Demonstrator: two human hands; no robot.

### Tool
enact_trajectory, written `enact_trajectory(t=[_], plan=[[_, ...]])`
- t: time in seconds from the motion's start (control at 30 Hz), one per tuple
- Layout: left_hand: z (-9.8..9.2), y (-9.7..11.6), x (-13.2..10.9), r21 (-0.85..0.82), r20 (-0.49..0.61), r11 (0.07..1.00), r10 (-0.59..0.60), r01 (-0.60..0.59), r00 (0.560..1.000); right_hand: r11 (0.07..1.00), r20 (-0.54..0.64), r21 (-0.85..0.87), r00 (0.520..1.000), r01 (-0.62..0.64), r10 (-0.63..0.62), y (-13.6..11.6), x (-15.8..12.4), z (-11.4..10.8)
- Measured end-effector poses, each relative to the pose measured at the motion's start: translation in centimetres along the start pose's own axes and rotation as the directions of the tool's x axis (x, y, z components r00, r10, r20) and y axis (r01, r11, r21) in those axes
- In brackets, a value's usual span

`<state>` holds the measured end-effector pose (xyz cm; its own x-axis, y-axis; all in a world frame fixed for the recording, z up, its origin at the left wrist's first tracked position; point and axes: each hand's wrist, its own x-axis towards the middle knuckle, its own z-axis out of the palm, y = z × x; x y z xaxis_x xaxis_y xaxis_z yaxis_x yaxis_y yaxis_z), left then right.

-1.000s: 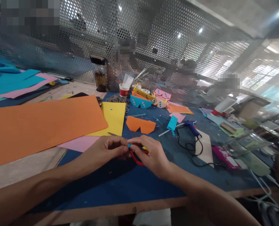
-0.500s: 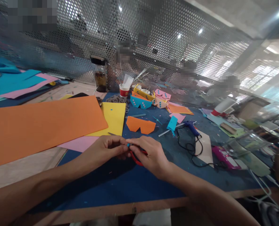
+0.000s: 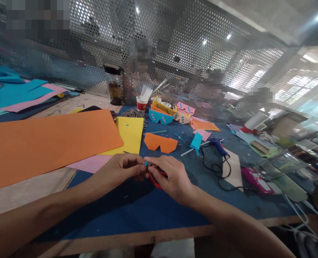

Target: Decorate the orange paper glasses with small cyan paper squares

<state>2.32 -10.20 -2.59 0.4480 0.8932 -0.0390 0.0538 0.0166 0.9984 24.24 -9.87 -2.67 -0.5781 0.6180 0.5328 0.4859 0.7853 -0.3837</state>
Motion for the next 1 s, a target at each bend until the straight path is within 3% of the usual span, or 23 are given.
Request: enact_trajectory(t=[1.0], plan=[[0.06, 0.21, -0.11, 0.01, -0.002, 1.0, -0.008, 0.008, 1.0, 1.0, -0.009, -0.02, 1.0, -0.005, 0.004, 0.02, 0.0, 0.04]])
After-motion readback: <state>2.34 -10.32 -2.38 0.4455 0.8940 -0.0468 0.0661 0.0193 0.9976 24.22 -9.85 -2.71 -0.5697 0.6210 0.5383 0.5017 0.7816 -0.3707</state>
